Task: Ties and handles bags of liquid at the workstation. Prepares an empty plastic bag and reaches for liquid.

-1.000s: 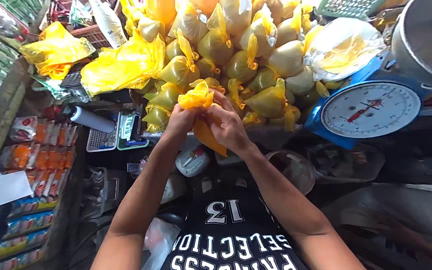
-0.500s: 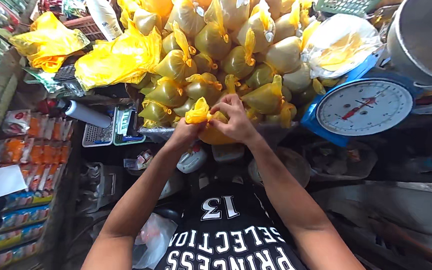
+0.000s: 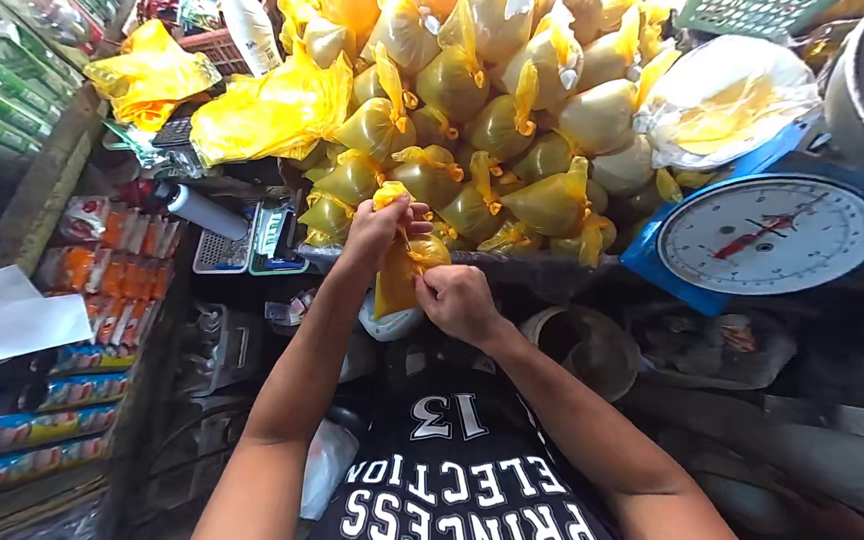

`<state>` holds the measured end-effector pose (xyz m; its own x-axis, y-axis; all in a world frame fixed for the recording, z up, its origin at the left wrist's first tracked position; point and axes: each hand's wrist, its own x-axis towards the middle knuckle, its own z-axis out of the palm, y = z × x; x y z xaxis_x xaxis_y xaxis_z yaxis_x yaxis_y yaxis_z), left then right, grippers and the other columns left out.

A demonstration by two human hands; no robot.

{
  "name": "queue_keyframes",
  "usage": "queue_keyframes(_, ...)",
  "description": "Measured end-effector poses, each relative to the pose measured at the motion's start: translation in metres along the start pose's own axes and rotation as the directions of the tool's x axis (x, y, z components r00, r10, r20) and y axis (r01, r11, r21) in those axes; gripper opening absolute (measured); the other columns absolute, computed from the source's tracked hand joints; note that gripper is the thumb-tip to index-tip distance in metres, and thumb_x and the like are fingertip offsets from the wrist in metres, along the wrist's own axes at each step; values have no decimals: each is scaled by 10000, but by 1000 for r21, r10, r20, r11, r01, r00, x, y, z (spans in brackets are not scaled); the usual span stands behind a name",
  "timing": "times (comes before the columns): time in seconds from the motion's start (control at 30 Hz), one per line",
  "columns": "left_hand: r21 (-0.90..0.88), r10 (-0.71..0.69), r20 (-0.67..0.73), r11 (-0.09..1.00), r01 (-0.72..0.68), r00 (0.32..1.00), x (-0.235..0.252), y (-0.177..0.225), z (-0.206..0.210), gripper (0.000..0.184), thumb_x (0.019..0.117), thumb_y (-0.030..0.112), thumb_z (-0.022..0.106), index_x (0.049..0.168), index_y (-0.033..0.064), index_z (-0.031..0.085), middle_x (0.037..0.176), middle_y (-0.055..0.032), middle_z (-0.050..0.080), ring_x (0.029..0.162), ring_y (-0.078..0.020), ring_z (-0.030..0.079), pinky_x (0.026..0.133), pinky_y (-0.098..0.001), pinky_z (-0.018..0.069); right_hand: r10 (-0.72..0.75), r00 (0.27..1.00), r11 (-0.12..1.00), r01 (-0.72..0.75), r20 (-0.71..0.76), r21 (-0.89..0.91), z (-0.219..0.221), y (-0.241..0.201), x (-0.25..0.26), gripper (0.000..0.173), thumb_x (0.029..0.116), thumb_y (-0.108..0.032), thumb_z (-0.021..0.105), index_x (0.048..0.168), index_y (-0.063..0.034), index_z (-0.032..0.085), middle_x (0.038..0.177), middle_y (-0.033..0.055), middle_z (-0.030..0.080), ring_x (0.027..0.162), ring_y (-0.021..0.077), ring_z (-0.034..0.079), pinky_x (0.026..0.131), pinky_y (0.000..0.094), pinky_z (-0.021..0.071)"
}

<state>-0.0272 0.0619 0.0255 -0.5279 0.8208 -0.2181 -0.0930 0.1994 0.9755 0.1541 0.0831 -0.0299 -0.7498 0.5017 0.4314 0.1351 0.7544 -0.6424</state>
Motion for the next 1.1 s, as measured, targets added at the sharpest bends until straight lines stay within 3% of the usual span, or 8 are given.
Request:
queue_keyframes(0.17,-376,-249,25,895,240,968,6,8,17,352,1102,312,465,1016,-1,601,901,-148,748,785,-235,755,794,-384,638,-90,989,994,81,-120,-76,10,3,-33,396,967,-184,571,585,-102,507,554,17,502,529,166,553,473,349,443)
queue_keyframes(0.33,-519,-286,240,769,372,928,5,6,26,306,1111,358,406,957,125,530,711,0,591,439,-36,472,398,-168,430,-100,985,992,89,-139,-86,14,14,-71,384,979,-180,572,607,-89,544,573,34,537,551,183,578,499,341,469)
queue_keyframes(0.43,153,-161,210,980,130,964,-7,-5,23,505,1116,388,366,845,48,623,657,4,571,489,-81,450,502,-253,447,-57,995,995,63,-88,78,-7,39,-83,391,974,-173,582,596,-80,538,563,28,530,549,160,571,514,345,487)
queue_keyframes(0.6,820,-515,421,568,-71,746,-85,-78,30,416,1036,396,571,897,27,705,742,-87,709,641,-212,690,683,-477,594,-190,948,980,170,253,99,-39,117,-113,416,1010,-259,535,633,-85,540,593,43,547,588,186,596,564,388,506)
queue_keyframes(0.7,400,-529,473,841,364,704,-121,-131,28,286,1060,232,526,979,12,690,759,-30,669,577,-95,592,584,-271,537,-98,888,981,10,449,194,-42,129,-140,439,1016,-325,516,646,-90,541,602,48,540,592,199,585,558,429,486)
queue_keyframes(0.8,-276,-615,353,651,707,705,-134,-131,34,195,1040,119,490,1070,12,650,862,-56,681,649,-99,617,645,-264,559,26,842,895,-260,540,362,-38,96,-146,428,1017,-330,533,659,-96,555,592,16,508,570,146,531,530,382,441)
queue_keyframes(0.97,254,-86,324,967,0,942,-114,-105,39,261,945,145,579,1157,28,675,921,-46,715,782,-116,684,737,-322,597,118,834,678,-465,540,569,-35,51,-68,345,1024,-189,508,732,-63,643,644,-8,591,580,72,551,547,287,463)
queue_keyframes(1.1,743,185,404,505,-439,896,-79,-83,33,278,1029,265,480,1095,92,688,1033,-74,718,975,-225,704,832,-483,578,145,866,802,-386,478,456,-47,55,-19,356,1032,-254,534,739,-96,658,656,-26,600,608,66,567,573,289,473)
